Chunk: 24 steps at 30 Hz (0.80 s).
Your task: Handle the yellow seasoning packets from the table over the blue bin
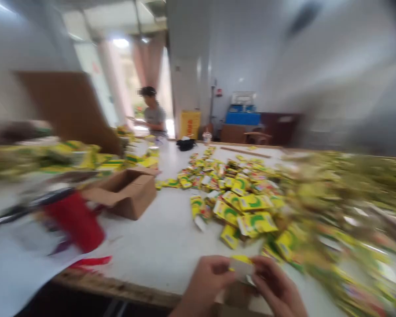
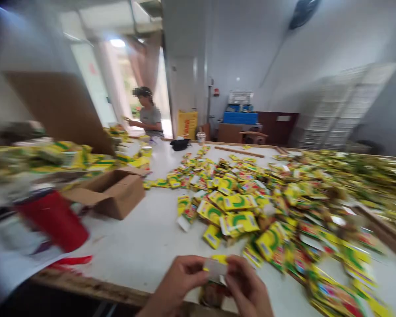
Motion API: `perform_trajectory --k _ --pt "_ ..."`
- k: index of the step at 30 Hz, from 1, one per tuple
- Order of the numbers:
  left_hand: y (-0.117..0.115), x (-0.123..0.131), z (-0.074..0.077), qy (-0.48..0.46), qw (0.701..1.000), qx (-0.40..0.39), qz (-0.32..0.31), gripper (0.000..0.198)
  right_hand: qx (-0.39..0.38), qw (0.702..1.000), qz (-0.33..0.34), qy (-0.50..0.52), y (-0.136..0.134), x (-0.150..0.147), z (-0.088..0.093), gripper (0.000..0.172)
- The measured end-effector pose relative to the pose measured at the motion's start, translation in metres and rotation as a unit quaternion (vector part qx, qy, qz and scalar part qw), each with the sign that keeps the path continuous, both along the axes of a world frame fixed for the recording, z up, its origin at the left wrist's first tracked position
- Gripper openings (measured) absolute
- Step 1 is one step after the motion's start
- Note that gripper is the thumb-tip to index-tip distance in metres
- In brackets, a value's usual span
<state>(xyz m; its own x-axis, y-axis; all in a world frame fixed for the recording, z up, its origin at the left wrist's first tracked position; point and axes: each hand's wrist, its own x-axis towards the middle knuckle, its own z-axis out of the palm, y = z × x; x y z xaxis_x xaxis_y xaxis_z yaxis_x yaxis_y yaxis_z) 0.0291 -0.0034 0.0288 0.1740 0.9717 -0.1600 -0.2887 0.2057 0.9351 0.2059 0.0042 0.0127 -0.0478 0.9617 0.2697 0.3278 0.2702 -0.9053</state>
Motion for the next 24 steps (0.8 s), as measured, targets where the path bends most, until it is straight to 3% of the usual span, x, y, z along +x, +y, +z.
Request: perform_trajectory --k 3,8,11,18,21,24 --pt "0.014 -0.009 -0.013 0.119 0.987 0.104 0.039 0.032 0.017 0.995 0.087 0.044 0.009 0.009 0.011 0.026" --pt "0.024 -0.017 -0.033 0.238 0.949 0.200 0.056 0.030 0.047 0.994 0.093 0.036 0.011 0.003 0.024 0.016" --pt "0.023 -0.017 -0.029 0.259 0.937 0.223 0.067 0.028 0.021 0.995 0.081 0.046 0.007 0.002 0.025 0.014" --pt "0.028 -0.011 -0.019 0.248 0.946 0.208 0.031 0.029 -0.051 0.994 0.009 0.095 0.013 0.002 0.012 0.014" --pt "0.032 -0.019 -0.024 0.300 0.907 0.295 0.013 0.019 -0.032 0.996 0.009 0.077 0.013 0.001 0.013 0.012" --pt "0.033 -0.030 -0.028 0.339 0.855 0.392 -0.004 0.025 0.016 0.998 0.039 0.038 0.011 0.001 0.014 0.021"
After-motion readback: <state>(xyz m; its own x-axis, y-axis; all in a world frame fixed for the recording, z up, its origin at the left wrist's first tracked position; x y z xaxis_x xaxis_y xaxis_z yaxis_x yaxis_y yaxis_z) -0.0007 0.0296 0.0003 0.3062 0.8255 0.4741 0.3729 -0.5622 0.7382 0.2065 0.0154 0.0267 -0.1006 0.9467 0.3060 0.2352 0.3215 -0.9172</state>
